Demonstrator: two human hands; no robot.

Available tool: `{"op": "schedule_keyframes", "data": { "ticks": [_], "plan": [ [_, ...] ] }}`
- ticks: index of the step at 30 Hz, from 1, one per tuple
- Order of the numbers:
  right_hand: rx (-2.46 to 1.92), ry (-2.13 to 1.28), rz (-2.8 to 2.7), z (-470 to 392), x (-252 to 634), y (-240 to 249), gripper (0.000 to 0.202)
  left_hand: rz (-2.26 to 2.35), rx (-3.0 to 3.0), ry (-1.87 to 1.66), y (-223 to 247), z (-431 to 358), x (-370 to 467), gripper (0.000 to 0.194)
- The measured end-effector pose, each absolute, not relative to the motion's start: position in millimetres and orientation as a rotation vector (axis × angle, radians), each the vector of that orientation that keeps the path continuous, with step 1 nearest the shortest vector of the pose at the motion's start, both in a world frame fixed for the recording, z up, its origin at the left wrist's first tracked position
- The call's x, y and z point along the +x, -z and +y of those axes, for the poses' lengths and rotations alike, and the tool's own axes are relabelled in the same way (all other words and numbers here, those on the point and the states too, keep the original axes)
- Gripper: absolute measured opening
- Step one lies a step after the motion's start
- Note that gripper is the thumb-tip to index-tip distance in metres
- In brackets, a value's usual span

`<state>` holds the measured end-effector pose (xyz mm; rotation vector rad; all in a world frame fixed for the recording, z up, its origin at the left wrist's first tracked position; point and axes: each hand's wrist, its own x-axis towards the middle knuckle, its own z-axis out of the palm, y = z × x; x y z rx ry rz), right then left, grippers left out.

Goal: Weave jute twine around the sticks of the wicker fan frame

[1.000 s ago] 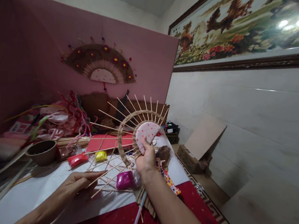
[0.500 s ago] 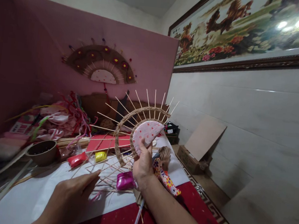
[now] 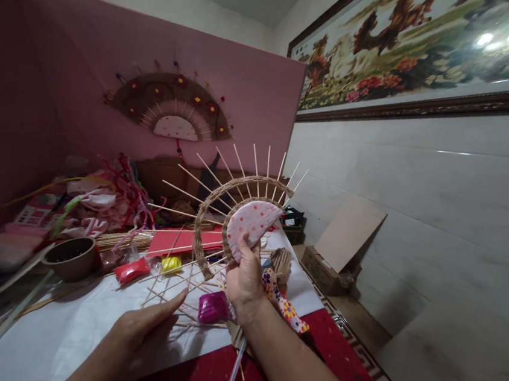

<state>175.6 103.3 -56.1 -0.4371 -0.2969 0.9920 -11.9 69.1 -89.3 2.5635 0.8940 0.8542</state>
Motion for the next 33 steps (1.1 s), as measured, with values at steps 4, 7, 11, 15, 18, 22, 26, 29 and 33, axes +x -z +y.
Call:
{"op": "schedule_keyframes", "data": {
  "ticks": [4, 7, 11, 15, 18, 22, 26, 29, 33],
  "plan": [
    [-0.428, -0.983, -0.273, 104.5, 181.6, 53.6, 0.018, 0.725, 2.24, -0.82, 74.7, 60.0, -9.3, 0.045],
    [-0.405, -1.006, -0.267, 105.6, 184.9, 52.9, 0.02, 0.742, 2.277, -0.867, 75.3, 58.8, -8.6, 0.046],
    [-0.378, -0.927, -0.306, 106.1, 191.3, 47.8, 0.02, 0.816, 2.466, -0.891, 82.7, 61.5, -9.9, 0.042],
    [-0.383, -0.902, -0.304, 104.1, 195.5, 42.2, 0.014, 0.687, 2.333, -0.886, 72.3, 53.6, -11.4, 0.052],
    [-0.377, -0.998, -0.262, 100.9, 193.3, 41.5, 0.007, 0.517, 2.157, -0.786, 68.8, 44.5, -8.7, 0.055],
    [-0.386, -1.053, -0.226, 98.2, 188.4, 42.7, 0.01, 0.434, 1.949, -0.752, 90.7, 40.8, 1.3, 0.057],
    [-0.346, -1.032, -0.23, 99.0, 186.1, 44.1, 0.012, 0.59, 1.93, -0.791, 104.4, 43.0, 7.7, 0.056],
    [-0.337, -1.023, -0.261, 99.1, 182.9, 46.3, 0.015, 0.737, 1.845, -0.793, 97.2, 42.0, 7.7, 0.058],
    [-0.351, -0.982, -0.312, 96.1, 173.5, 50.5, 0.02, 0.752, 1.839, -0.801, 90.5, 39.1, 8.2, 0.059]
  ]
}}
